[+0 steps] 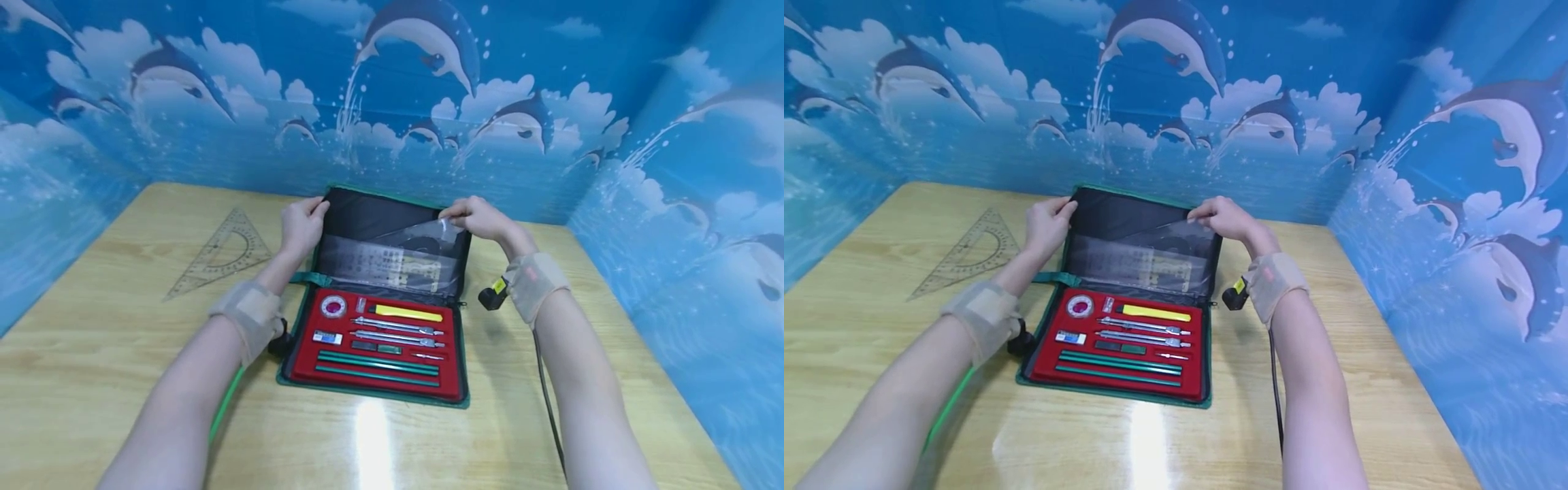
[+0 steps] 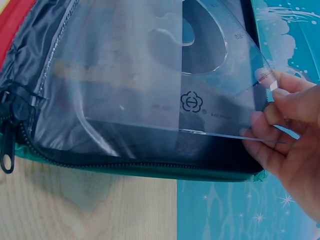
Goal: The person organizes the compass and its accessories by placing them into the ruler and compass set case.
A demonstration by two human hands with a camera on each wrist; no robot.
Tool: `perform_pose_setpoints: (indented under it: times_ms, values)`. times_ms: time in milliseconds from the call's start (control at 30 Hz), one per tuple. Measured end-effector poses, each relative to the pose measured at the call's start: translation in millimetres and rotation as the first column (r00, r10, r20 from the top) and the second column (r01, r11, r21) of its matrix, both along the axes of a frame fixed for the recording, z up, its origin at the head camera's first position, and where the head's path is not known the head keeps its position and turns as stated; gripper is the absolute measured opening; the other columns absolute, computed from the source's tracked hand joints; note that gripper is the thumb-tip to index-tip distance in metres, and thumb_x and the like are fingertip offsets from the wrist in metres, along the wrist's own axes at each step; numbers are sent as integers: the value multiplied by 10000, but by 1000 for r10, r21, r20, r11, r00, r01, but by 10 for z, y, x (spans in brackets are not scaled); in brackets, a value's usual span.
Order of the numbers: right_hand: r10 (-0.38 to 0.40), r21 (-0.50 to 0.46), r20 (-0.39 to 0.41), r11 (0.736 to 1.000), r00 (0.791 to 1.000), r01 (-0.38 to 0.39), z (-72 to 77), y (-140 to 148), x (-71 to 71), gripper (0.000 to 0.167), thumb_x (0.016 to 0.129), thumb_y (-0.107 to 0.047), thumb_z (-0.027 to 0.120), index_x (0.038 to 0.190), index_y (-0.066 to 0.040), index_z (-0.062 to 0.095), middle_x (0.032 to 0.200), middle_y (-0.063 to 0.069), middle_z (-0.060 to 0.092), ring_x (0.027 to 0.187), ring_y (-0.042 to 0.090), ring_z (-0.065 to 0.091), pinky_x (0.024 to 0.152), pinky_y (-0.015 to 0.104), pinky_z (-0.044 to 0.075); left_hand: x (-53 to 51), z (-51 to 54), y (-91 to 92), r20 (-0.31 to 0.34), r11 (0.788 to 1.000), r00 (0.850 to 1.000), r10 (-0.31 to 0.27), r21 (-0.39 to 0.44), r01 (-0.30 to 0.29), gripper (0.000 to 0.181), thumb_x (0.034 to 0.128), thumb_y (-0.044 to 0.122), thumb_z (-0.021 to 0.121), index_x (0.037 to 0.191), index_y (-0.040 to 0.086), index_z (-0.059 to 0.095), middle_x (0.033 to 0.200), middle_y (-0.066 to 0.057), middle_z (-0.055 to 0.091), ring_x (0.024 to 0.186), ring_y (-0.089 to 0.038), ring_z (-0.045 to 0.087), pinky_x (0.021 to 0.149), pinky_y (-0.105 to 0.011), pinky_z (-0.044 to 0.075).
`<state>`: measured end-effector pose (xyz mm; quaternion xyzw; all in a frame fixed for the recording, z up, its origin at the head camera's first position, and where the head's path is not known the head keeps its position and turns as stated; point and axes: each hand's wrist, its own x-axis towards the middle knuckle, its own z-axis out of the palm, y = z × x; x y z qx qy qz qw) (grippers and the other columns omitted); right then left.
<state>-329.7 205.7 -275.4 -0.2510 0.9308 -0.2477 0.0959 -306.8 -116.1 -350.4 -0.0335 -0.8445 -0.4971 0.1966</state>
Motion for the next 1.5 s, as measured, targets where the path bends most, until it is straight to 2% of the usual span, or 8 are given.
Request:
perform_pose_setpoints:
  times_ms: [133,367,633,733,967,1267,1400,1500]
  values:
    - [7,17,5,1000,1000,-7,13,26,-17,324,942,1,441,1241,22,566,1168,198,543,753,266,441,637,364,357,-24,0,9,-8,1000,1000,-4,0,4,353,968,214,500,1248,10,567,1240,-164,564,1161,-269,520,926,-389,435]
    - [10,7,71,1000,997,-10,34,36,-55,321,945,14,432,1239,37,560,1275,219,500,1075,332,540,851,430,468,-33,-2,-7,7,1000,1000,-18,8,18,367,963,220,512,1256,4,557,1252,-159,555,1176,-267,508,942,-378,423]
    - [15,40,117,999,993,-20,90,37,-51,328,950,17,420,1252,42,546,1330,241,450,1113,347,509,870,454,452,-44,-10,1,5,1000,1000,-17,15,17,367,962,233,513,1254,16,565,1248,-153,561,1174,-260,510,944,-375,421]
    - [9,41,130,999,991,-14,106,43,-52,333,949,20,420,1256,33,546,1334,231,451,1110,340,514,879,456,447,-42,-3,9,17,999,999,-29,30,29,371,967,240,502,1267,28,558,1266,-142,552,1177,-250,508,940,-374,424]
    - [19,56,127,998,992,-27,126,54,-56,337,943,25,431,1258,20,550,1331,215,459,1091,314,528,856,442,462,-45,-5,2,55,999,998,-43,31,41,378,967,239,502,1279,30,545,1266,-147,550,990,-270,611,841,-379,480]
    - [35,95,179,994,983,-53,219,71,-51,346,947,31,421,1275,22,534,1225,207,543,918,272,576,756,370,493,-94,8,-25,102,995,990,-94,31,91,403,973,268,484,1306,45,524,1300,-138,529,1116,-264,543,901,-390,445]
    - [51,155,151,985,987,-75,256,48,-59,345,940,44,430,1264,19,546,1232,200,554,921,245,584,753,365,489,-81,8,-46,124,994,987,-99,63,92,412,975,270,477,1325,53,504,1304,-130,527,954,-222,592,819,-356,467]
    - [81,179,126,979,989,-103,249,22,-75,339,939,48,427,1251,23,557,1132,186,603,805,214,552,656,326,436,-67,7,-48,129,993,988,-87,89,75,409,974,266,481,1327,61,504,1283,-125,545,748,-190,570,710,-335,468]
